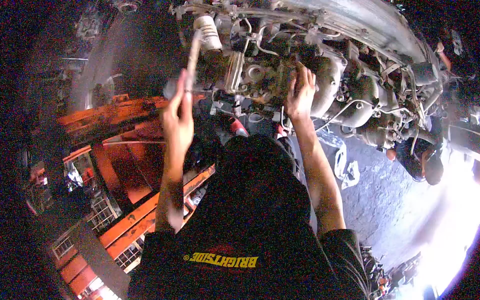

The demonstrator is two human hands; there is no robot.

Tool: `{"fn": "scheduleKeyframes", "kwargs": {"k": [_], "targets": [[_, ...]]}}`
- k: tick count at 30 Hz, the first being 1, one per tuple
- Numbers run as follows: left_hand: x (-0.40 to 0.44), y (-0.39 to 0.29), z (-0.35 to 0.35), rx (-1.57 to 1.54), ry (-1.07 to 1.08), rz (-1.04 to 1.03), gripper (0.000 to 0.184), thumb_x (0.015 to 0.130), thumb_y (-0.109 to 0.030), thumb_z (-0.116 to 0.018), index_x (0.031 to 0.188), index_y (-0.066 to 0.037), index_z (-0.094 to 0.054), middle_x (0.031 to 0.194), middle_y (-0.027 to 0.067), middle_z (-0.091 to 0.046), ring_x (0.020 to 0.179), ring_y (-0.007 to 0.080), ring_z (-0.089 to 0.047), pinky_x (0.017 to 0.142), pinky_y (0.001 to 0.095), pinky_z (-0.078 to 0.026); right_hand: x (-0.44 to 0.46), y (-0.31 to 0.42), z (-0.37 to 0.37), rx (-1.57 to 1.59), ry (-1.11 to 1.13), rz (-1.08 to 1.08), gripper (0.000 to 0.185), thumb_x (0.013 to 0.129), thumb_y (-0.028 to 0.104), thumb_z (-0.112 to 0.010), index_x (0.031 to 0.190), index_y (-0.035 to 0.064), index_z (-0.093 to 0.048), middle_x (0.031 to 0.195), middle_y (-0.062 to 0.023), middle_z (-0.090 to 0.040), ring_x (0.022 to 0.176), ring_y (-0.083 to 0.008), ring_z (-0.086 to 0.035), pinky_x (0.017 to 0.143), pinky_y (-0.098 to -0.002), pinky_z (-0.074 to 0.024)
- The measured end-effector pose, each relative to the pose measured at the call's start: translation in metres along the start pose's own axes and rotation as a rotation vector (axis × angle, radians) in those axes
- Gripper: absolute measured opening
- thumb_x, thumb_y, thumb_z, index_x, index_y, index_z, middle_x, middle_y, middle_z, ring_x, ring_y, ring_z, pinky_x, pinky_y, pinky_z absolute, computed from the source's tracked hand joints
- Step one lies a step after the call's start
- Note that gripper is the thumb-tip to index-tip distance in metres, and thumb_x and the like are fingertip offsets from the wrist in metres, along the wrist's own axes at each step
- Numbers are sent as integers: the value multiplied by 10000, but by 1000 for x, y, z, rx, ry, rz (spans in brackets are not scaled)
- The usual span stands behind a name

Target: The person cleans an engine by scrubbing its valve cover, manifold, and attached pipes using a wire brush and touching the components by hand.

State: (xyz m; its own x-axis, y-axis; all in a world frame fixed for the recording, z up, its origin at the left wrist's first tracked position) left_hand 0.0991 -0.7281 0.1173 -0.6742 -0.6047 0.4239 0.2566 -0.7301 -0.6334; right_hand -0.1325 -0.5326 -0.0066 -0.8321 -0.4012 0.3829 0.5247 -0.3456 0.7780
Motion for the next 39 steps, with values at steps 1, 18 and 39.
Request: {"fn": "scheduleKeyframes", "kwargs": {"k": [1, 18, 39], "targets": [[-11, -5, -10, 40, 79, 26, 444, 980, -110, -576, 1421, -153, -543, 859, 201, -673, 686, 234, -661, 637, 363, -490, 0, 0, -2, -9, 14, -9, 275, 974, 105, -495, 1203, -20, -582, 1096, -226, -608, 1031, -413, -550, 934, -485, -443], [-54, 11, -24, -288, 545, 432, 348, 916, -246, -717, 1105, 14, -586, 952, 188, -695, 894, 292, -696, 803, 395, -513, -3, -11, 1, 81, 56, -71, 308, 969, 113, -520, 1237, -34, -557, 1111, -252, -597, 1048, -435, -547, 922, -504, -437], [-10, 2, 27, -559, 218, 56, 241, 713, 60, -818, 870, -10, -649, 936, 135, -707, 921, 211, -687, 802, 316, -539, -13, 18, 2, -59, 114, 117, 409, 968, 214, -546, 1311, -4, -500, 1177, -224, -566, 1106, -397, -523, 971, -472, -390]]}}
Point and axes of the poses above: each hand's wrist, its own x-axis towards the middle knuckle, its own z-axis out of the back of the hand, y = z × x, the point moved 9 cm from there along x, towards the middle knuckle
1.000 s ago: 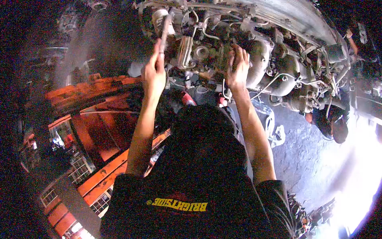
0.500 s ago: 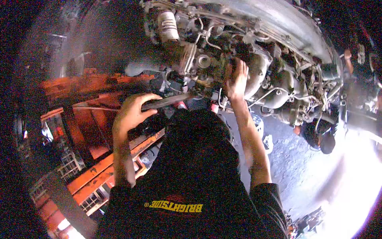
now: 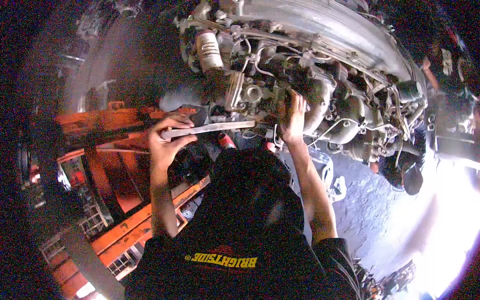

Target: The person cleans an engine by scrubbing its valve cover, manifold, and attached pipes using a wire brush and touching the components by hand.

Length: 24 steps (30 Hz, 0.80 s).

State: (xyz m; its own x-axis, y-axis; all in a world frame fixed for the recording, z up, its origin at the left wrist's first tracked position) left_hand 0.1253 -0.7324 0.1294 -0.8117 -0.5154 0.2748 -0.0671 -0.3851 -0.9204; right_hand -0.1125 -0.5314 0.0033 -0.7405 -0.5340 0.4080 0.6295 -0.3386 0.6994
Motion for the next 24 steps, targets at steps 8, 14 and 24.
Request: {"fn": "scheduleKeyframes", "kwargs": {"k": [8, 14, 24], "targets": [[16, 28, -18, -632, -141, 92, 194, 954, -94, -614, 1104, -91, -491, 918, 53, -530, 761, 160, -486, 826, 388, -448, -2, -4, 0, 65, -43, -11, 388, 948, 139, -544, 1302, -15, -500, 1213, -235, -552, 1137, -411, -507, 1000, -474, -394], [38, 35, -54, -561, -304, 224, 251, 1010, -264, -597, 883, -69, -503, 704, 14, -470, 497, 119, -446, 431, 257, -366, -5, -4, 0, 49, -16, -37, 412, 930, 76, -556, 1319, -36, -478, 1276, -237, -522, 1156, -412, -492, 1022, -469, -399], [62, 50, -79, -419, -256, 323, 410, 987, -324, -524, 656, -98, -437, 575, 8, -410, 516, 126, -387, 516, 297, -312, -10, -6, 1, 136, -3, 19, 408, 984, 150, -498, 1328, -64, -455, 1258, -271, -502, 1182, -444, -468, 1057, -485, -356]]}}
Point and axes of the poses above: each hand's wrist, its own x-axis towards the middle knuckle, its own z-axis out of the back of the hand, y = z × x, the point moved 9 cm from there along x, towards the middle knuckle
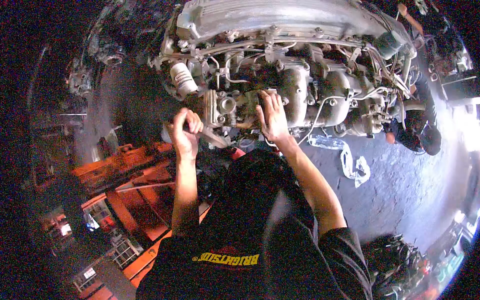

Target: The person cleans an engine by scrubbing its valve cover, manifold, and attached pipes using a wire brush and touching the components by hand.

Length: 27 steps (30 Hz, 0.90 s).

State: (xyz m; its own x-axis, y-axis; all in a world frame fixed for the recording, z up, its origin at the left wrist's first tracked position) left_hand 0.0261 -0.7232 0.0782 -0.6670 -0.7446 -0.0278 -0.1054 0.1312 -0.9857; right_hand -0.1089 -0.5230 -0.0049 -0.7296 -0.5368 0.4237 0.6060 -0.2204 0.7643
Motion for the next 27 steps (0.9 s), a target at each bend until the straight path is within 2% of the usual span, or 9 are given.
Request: {"fn": "scheduleKeyframes", "kwargs": {"k": [2, 3, 8, 11, 16, 19, 20, 22, 27], "targets": [[0, 9, -18, -277, 240, 138, 541, 1007, -427, -418, 568, -118, -353, 520, 4, -339, 492, 124, -336, 501, 299, -284, -1, -2, 0, -12, -2, -10, 416, 981, 157, -505, 1329, -64, -454, 1278, -273, -499, 1184, -443, -470, 1063, -487, -357], [0, 7, -20, -199, 193, 138, 603, 1007, -480, -344, 514, -135, -301, 485, -5, -282, 456, 128, -287, 475, 300, -259, -1, -1, 1, 1, 6, -14, 417, 980, 160, -506, 1327, -65, -454, 1286, -273, -498, 1185, -442, -470, 1062, -487, -361], [9, 30, -11, -129, 173, 103, 564, 1005, -442, -379, 537, -133, -322, 471, -14, -288, 405, 122, -264, 423, 287, -231, 0, -1, 1, 35, 7, -13, 419, 973, 168, -517, 1322, -56, -458, 1280, -270, -501, 1185, -435, -472, 1053, -490, -377], [10, 47, 12, -119, -11, -12, 417, 1001, -350, -415, 657, -115, -393, 482, -14, -309, 376, 100, -271, 375, 260, -225, 0, 1, 3, 31, -4, -15, 421, 964, 166, -529, 1321, -49, -462, 1275, -264, -504, 1179, -430, -475, 1053, -485, -379], [11, 1, 6, -145, -105, -82, 420, 985, -364, -421, 639, -134, -355, 502, -17, -303, 401, 93, -263, 397, 271, -223, -3, 1, 3, 18, 15, -29, 424, 956, 163, -531, 1323, -38, -468, 1272, -253, -511, 1181, -422, -477, 1051, -479, -383], [-1, 40, 17, -92, -236, -54, 404, 980, -345, -415, 636, -137, -381, 508, -23, -309, 390, 95, -296, 369, 263, -228, 2, 5, 6, 37, -12, -16, 426, 948, 152, -539, 1321, -41, -472, 1266, -258, -516, 1181, -422, -483, 1050, -482, -385], [-4, 56, 17, -39, -179, -111, 399, 981, -347, -414, 639, -143, -399, 508, -17, -345, 376, 98, -297, 353, 260, -229, 2, 5, 5, 40, -19, -10, 426, 948, 152, -539, 1321, -41, -472, 1266, -258, -516, 1181, -422, -483, 1050, -482, -385], [-4, 31, 14, 4, -286, -198, 401, 981, -356, -412, 636, -151, -396, 509, -9, -358, 375, 97, -293, 352, 264, -233, 2, 5, 6, 17, -44, 26, 426, 947, 150, -541, 1312, -58, -470, 1266, -262, -515, 1179, -423, -485, 1047, -482, -387], [22, -12, 16, -87, -269, -133, 420, 994, -366, -417, 639, -144, -382, 536, -28, -334, 399, 89, -270, 394, 256, -216, 4, 1, 4, 36, -2, 9, 436, 938, 140, -543, 1305, -79, -460, 1245, -275, -514, 1154, -435, -488, 1030, -490, -392]]}}
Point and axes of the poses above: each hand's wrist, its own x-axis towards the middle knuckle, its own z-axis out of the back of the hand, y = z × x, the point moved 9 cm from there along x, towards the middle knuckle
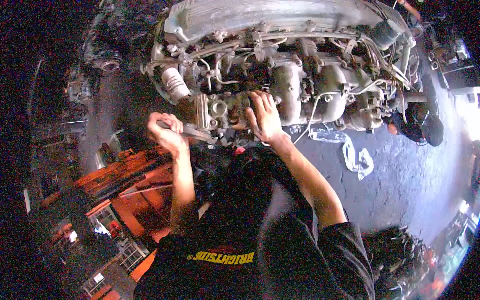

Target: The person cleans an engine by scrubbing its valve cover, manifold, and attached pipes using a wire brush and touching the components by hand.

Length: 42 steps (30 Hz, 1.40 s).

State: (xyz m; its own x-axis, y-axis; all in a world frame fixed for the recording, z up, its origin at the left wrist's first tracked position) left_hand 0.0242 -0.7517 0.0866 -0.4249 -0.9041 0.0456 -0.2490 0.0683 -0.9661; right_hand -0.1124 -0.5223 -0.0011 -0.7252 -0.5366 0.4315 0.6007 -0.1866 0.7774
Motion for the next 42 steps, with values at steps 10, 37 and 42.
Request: {"fn": "scheduleKeyframes", "kwargs": {"k": [10, 37, 42], "targets": [[-41, 5, 11, -121, 203, -153, 456, 1007, -322, -371, 611, -96, -370, 488, 14, -318, 382, 115, -285, 379, 250, -248, -1, 4, 5, 26, -38, 17, 395, 939, 120, -549, 1283, -63, -489, 1244, -254, -528, 1162, -417, -496, 1029, -474, -404], [-44, 23, 4, 284, 17, -337, 425, 948, -291, -434, 572, -95, -409, 490, 13, -390, 414, 113, -355, 409, 262, -248, -6, 1, 4, -10, -27, 94, 413, 896, 131, -590, 1261, -39, -499, 1227, -263, -532, 1155, -429, -508, 1010, -491, -424], [-51, 41, 4, 218, 17, -321, 494, 998, -337, -421, 575, -107, -311, 507, 3, -334, 428, 119, -332, 428, 262, -255, -3, 9, 10, 19, -69, 110, 393, 923, 147, -568, 1231, -86, -497, 1227, -252, -536, 1138, -411, -514, 1002, -477, -434]]}}
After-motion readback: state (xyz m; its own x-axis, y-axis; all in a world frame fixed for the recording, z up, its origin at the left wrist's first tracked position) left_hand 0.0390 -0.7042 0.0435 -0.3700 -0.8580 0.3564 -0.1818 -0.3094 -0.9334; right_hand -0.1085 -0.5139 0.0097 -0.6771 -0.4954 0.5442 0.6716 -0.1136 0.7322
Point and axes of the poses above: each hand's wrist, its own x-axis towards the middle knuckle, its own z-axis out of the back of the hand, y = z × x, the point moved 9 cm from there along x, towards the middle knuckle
